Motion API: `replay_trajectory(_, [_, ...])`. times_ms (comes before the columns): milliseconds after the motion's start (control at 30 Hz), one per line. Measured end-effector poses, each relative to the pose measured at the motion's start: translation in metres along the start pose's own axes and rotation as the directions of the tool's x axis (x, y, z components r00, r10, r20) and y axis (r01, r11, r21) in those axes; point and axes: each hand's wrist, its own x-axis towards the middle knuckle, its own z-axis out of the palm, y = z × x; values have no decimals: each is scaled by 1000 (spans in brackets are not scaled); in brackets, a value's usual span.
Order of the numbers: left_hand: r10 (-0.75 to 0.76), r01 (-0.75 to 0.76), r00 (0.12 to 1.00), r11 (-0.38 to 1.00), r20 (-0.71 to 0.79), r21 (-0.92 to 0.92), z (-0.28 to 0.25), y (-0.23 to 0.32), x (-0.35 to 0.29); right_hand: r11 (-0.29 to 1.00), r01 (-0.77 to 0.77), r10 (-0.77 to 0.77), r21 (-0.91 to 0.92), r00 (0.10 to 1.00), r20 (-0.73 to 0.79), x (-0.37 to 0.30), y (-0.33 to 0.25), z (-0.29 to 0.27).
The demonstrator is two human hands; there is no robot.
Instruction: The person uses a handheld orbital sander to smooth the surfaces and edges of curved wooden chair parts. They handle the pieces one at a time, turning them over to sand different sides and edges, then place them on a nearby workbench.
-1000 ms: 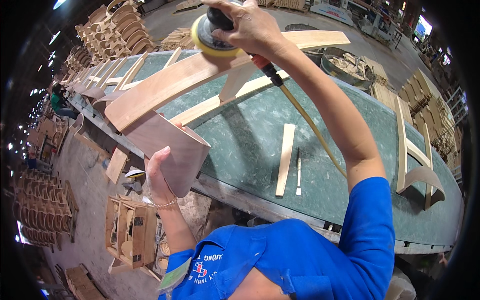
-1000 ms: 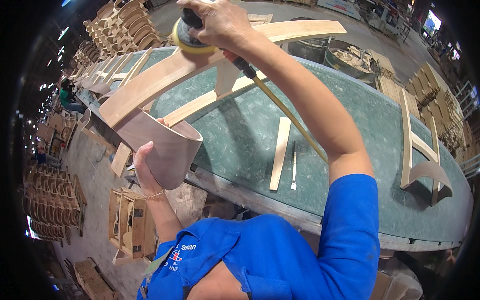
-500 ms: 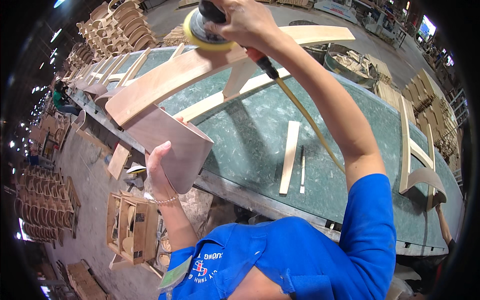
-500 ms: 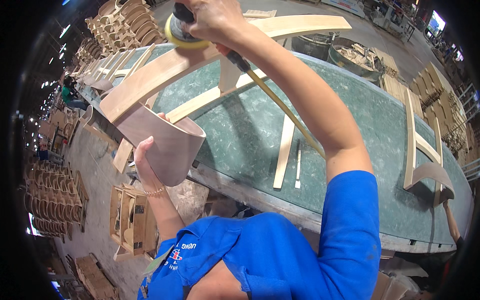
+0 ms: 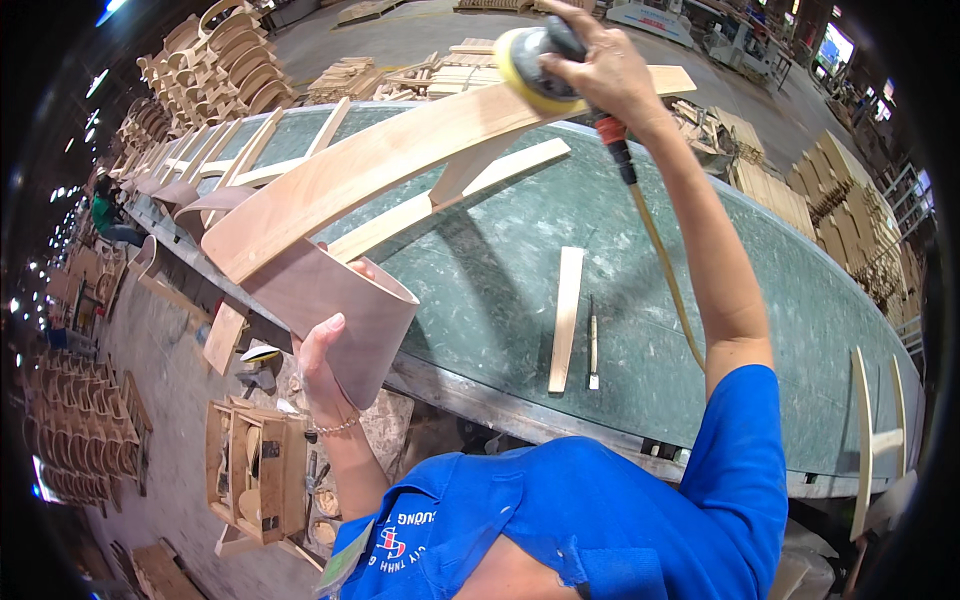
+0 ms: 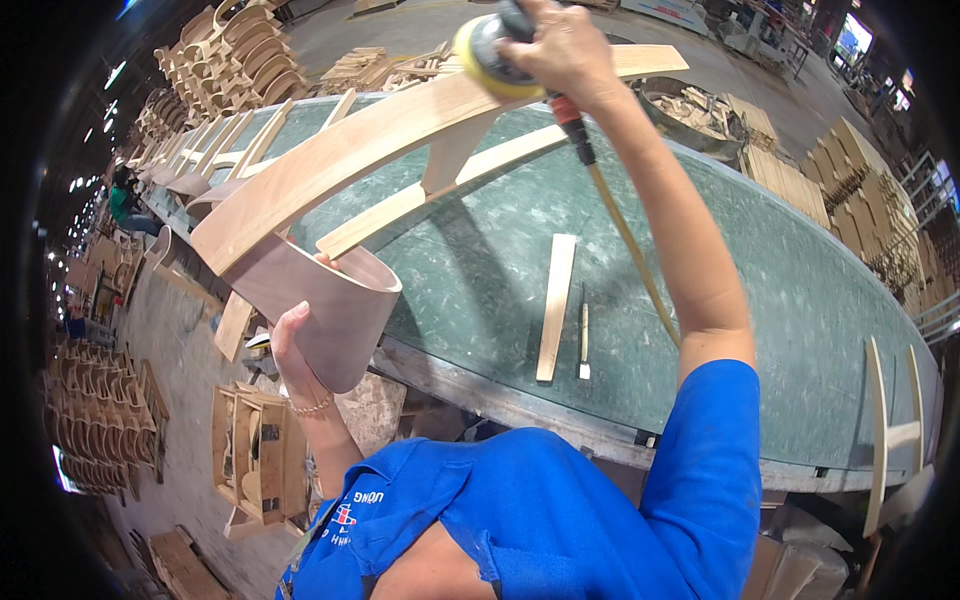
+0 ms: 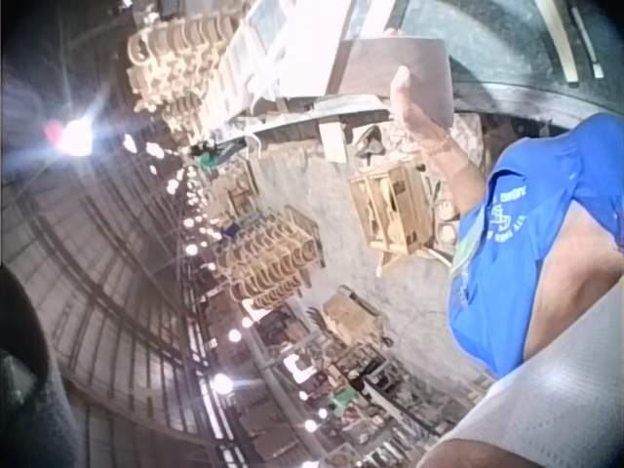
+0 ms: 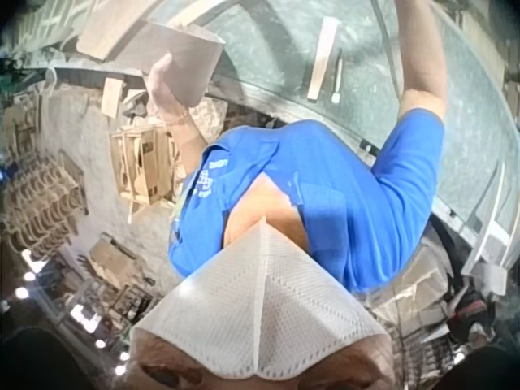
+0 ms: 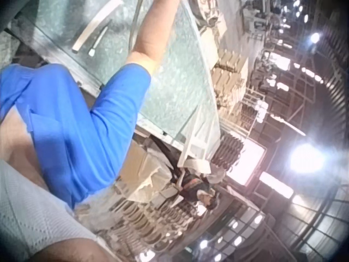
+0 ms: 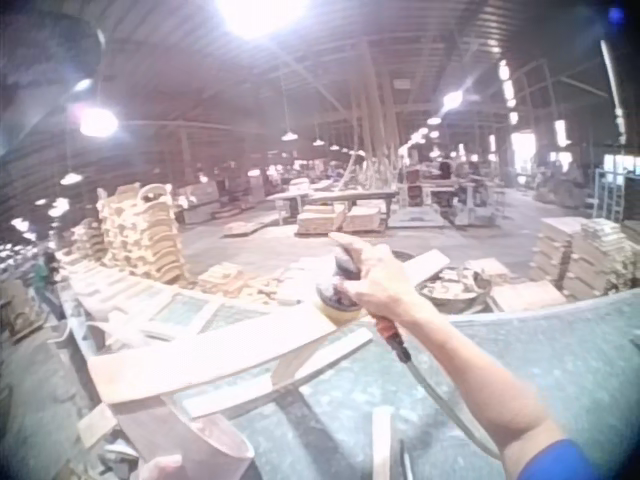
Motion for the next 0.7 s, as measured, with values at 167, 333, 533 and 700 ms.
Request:
replay_trajectory(167, [-3, 1, 999, 999, -45, -38, 3, 0, -16, 987, -12, 36, -159, 988, 150, -13, -70, 18])
replay_trajectory(333, [-12, 8, 998, 998, -56, -60, 7, -4, -17, 995, 44, -42, -89, 999, 23, -3, -30, 4])
replay_trajectory(533, [-14, 10, 998, 997, -57, -77, 8, 0, -17, 988, -73, 81, -136, 995, 52, -19, -19, 0])
replay_trajectory(700, [-31, 22, 996, 994, -85, -103, 12, 1, -15, 995, -4, 4, -97, 1000, 3, -7, -31, 3])
